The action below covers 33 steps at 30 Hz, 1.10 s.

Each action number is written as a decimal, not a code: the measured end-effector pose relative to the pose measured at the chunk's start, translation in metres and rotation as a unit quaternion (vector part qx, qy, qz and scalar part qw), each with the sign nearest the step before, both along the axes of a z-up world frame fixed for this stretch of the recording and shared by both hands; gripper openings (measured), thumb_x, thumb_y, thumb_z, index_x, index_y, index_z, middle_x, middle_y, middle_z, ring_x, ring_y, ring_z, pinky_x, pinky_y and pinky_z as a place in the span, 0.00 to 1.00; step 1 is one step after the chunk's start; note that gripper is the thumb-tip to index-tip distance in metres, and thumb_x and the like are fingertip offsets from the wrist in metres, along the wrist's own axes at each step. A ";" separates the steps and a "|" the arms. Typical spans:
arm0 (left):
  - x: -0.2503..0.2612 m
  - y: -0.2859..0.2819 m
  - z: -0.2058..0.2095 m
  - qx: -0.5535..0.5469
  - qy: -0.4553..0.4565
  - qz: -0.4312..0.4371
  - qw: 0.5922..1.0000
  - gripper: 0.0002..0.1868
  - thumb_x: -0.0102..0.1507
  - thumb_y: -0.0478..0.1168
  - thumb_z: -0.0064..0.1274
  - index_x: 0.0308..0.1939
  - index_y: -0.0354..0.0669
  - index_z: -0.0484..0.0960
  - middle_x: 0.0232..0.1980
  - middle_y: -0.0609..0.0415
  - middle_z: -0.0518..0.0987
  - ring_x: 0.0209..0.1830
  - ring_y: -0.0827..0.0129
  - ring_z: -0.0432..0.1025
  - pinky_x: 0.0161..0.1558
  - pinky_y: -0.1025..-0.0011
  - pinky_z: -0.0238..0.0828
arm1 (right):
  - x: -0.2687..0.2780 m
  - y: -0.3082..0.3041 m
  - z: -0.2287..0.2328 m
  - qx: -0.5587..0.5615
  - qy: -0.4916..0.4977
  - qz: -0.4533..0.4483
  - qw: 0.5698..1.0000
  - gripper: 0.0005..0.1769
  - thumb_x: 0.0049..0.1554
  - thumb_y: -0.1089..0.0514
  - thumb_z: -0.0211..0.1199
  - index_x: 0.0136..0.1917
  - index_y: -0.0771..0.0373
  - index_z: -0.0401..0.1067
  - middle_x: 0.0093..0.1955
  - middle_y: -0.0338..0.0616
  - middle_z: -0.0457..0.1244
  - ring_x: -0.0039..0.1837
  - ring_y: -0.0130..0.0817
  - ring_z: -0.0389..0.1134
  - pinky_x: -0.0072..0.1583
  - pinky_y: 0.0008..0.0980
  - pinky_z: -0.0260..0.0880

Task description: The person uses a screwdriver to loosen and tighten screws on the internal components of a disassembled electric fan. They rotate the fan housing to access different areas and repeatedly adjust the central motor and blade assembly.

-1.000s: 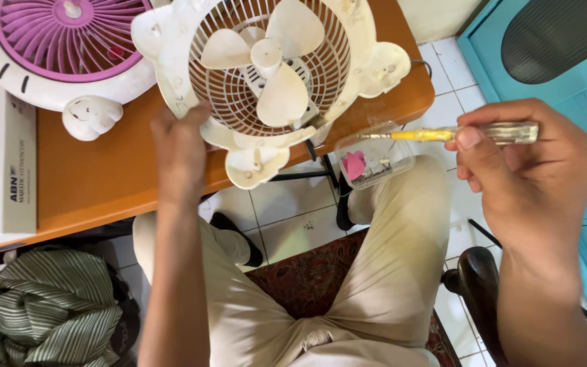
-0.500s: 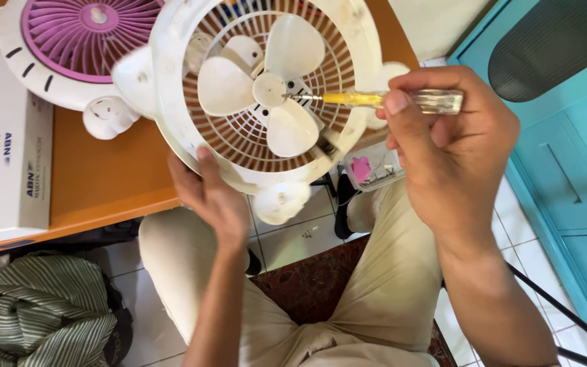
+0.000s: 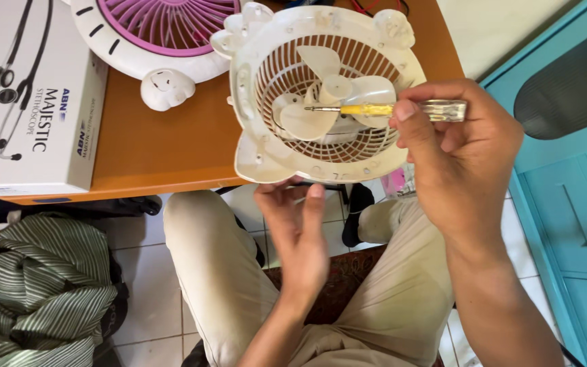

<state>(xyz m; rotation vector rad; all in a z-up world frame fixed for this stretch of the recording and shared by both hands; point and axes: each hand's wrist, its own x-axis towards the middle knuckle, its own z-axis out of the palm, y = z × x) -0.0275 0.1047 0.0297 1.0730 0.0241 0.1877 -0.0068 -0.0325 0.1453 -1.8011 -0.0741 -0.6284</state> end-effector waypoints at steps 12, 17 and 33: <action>0.061 0.090 0.092 0.651 -0.299 0.093 0.691 0.38 0.55 0.42 0.73 0.65 0.38 0.69 0.59 0.44 0.73 0.61 0.50 0.67 0.59 0.56 0.64 | 0.010 -0.016 0.011 0.001 -0.014 0.005 1.000 0.10 0.70 0.58 0.64 0.53 0.68 0.69 0.41 0.40 0.66 0.39 0.22 0.67 0.41 0.20 0.67; 0.114 0.069 0.122 0.787 -0.229 -0.058 0.570 0.55 0.44 0.58 0.74 0.66 0.34 0.66 0.62 0.35 0.70 0.59 0.40 0.68 0.49 0.49 0.69 | 0.008 -0.027 0.000 0.019 -0.007 0.003 1.000 0.12 0.71 0.58 0.65 0.52 0.71 0.69 0.40 0.43 0.66 0.39 0.24 0.67 0.42 0.22 0.67; 0.146 0.074 0.108 0.760 -0.271 -0.101 0.582 0.35 0.51 0.40 0.70 0.57 0.28 0.72 0.54 0.35 0.73 0.52 0.45 0.73 0.40 0.57 0.78 | 0.014 -0.041 -0.020 0.084 0.006 0.031 0.996 0.12 0.72 0.59 0.65 0.51 0.71 0.70 0.42 0.45 0.66 0.39 0.27 0.67 0.42 0.26 0.69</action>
